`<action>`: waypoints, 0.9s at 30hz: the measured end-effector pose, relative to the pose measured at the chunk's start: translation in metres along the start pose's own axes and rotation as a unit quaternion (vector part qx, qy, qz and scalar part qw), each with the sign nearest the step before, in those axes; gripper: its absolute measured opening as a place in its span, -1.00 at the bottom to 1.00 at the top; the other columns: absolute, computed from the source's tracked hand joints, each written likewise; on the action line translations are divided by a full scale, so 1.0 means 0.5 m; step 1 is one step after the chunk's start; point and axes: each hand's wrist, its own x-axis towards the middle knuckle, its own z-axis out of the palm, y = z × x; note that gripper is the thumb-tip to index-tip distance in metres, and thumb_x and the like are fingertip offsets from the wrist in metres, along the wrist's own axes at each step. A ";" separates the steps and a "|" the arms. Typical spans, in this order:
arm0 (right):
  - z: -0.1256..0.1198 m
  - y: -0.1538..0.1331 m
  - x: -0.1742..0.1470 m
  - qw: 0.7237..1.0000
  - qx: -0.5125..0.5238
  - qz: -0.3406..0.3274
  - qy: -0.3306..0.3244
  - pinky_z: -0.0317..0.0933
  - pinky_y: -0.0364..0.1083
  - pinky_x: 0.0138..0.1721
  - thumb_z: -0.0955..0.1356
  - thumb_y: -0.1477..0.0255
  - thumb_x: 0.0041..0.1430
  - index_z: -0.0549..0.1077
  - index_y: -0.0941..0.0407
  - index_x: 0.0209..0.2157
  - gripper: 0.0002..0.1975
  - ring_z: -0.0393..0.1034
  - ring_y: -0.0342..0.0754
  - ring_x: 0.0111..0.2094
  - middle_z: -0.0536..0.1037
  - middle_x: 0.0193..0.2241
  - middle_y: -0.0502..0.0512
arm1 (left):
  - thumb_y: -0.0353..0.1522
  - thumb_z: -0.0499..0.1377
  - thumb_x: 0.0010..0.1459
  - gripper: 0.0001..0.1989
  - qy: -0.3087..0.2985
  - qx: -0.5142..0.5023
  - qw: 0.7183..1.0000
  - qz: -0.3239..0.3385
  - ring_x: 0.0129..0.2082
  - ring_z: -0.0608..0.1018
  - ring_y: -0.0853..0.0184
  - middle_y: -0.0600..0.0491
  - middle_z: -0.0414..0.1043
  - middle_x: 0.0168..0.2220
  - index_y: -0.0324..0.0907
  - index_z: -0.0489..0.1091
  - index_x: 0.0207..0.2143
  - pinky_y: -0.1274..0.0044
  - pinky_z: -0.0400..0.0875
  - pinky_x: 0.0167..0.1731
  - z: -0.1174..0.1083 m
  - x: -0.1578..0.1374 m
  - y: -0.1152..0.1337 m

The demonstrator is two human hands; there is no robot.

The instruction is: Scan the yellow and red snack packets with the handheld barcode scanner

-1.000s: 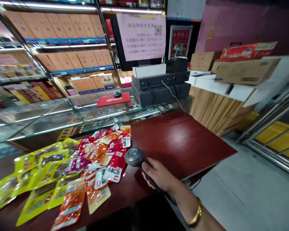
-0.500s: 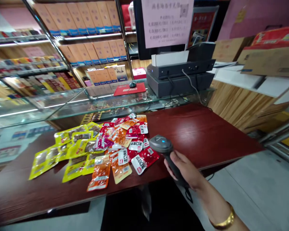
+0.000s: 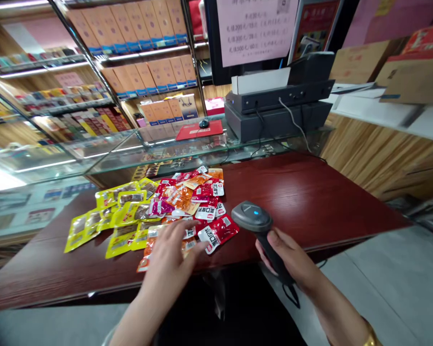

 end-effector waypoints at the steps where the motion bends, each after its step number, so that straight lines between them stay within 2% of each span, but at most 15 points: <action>1: -0.002 0.000 -0.005 1.000 -0.008 0.005 -0.005 0.03 -0.23 -0.64 0.36 -0.07 0.15 0.42 0.13 -0.35 -0.50 0.19 -0.21 -0.62 0.39 -0.54 -0.03 | -0.09 0.22 0.17 -0.58 -0.019 0.022 1.000 -0.001 -0.01 0.46 0.06 -0.12 0.44 -0.04 -0.14 0.42 -0.01 0.23 0.41 -0.01 0.014 0.003 0.007; 4: -0.004 0.004 -0.018 0.999 -0.037 0.029 -0.002 0.08 -0.22 -0.62 0.38 -0.09 0.10 0.44 0.12 -0.34 -0.50 0.22 -0.20 -0.61 0.40 -0.54 -0.04 | -0.08 0.26 0.11 -0.53 -0.078 0.090 0.993 -0.014 -0.04 0.45 -0.01 -0.16 0.44 -0.09 -0.21 0.42 -0.05 0.19 0.37 -0.05 0.059 0.016 0.022; 7: -0.003 0.008 -0.031 0.998 -0.046 0.041 0.020 0.08 -0.23 -0.61 0.40 -0.09 0.08 0.45 0.13 -0.35 -0.49 0.25 -0.20 -0.60 0.42 -0.53 -0.03 | -0.15 0.29 0.09 -0.62 -0.107 0.093 0.990 -0.012 -0.03 0.44 -0.01 -0.14 0.43 -0.08 -0.20 0.40 -0.14 0.24 0.34 -0.06 0.085 0.026 0.034; 9: -0.004 0.009 -0.040 0.998 -0.035 0.043 0.039 0.08 -0.23 -0.61 0.41 -0.09 0.06 0.45 0.13 -0.36 -0.48 0.25 -0.20 -0.60 0.44 -0.53 -0.02 | -0.21 0.28 0.10 -0.72 -0.112 0.059 0.992 -0.026 -0.07 0.46 0.04 -0.11 0.46 -0.14 -0.18 0.35 -0.22 0.29 0.33 -0.09 0.090 0.031 0.043; 11: -0.007 0.007 -0.048 0.997 -0.024 0.044 0.063 0.11 -0.22 -0.59 0.43 -0.11 0.01 0.46 0.13 -0.34 -0.46 0.28 -0.18 -0.58 0.47 -0.52 0.00 | -0.28 0.25 0.14 -0.78 -0.122 -0.009 0.990 -0.067 -0.17 0.50 0.12 -0.03 0.47 -0.27 -0.15 0.29 -0.25 0.37 0.33 -0.18 0.093 0.037 0.053; 15: -0.014 -0.004 -0.060 0.995 -0.021 0.038 0.088 0.15 -0.18 -0.54 0.44 -0.13 -0.04 0.48 0.11 -0.34 -0.45 0.27 -0.15 -0.56 0.45 -0.54 0.00 | -0.30 0.25 0.10 -0.74 -0.161 -0.160 0.961 -0.155 -0.38 0.51 0.26 0.12 0.44 -0.40 -0.09 0.21 -0.23 0.51 0.26 -0.36 0.108 0.048 0.065; 21: -0.030 -0.011 -0.059 0.997 -0.012 0.022 0.078 0.09 -0.17 -0.57 0.43 -0.11 0.01 0.49 0.10 -0.35 -0.48 0.23 -0.14 -0.57 0.43 -0.54 0.01 | -0.17 0.24 0.08 -0.68 -0.127 -0.247 0.937 -0.212 -0.50 0.45 0.30 0.19 0.38 -0.52 -0.08 0.21 -0.20 0.54 0.20 -0.45 0.130 0.061 0.061; 27: -0.040 -0.010 -0.051 0.997 -0.009 0.031 0.066 0.12 -0.17 -0.54 0.42 -0.12 0.01 0.50 0.12 -0.33 -0.46 0.25 -0.17 -0.57 0.44 -0.54 0.00 | -0.13 0.21 0.12 -0.66 -0.110 -0.303 0.921 -0.220 -0.56 0.42 0.36 0.24 0.33 -0.56 -0.09 0.18 -0.19 0.57 0.19 -0.51 0.136 0.067 0.045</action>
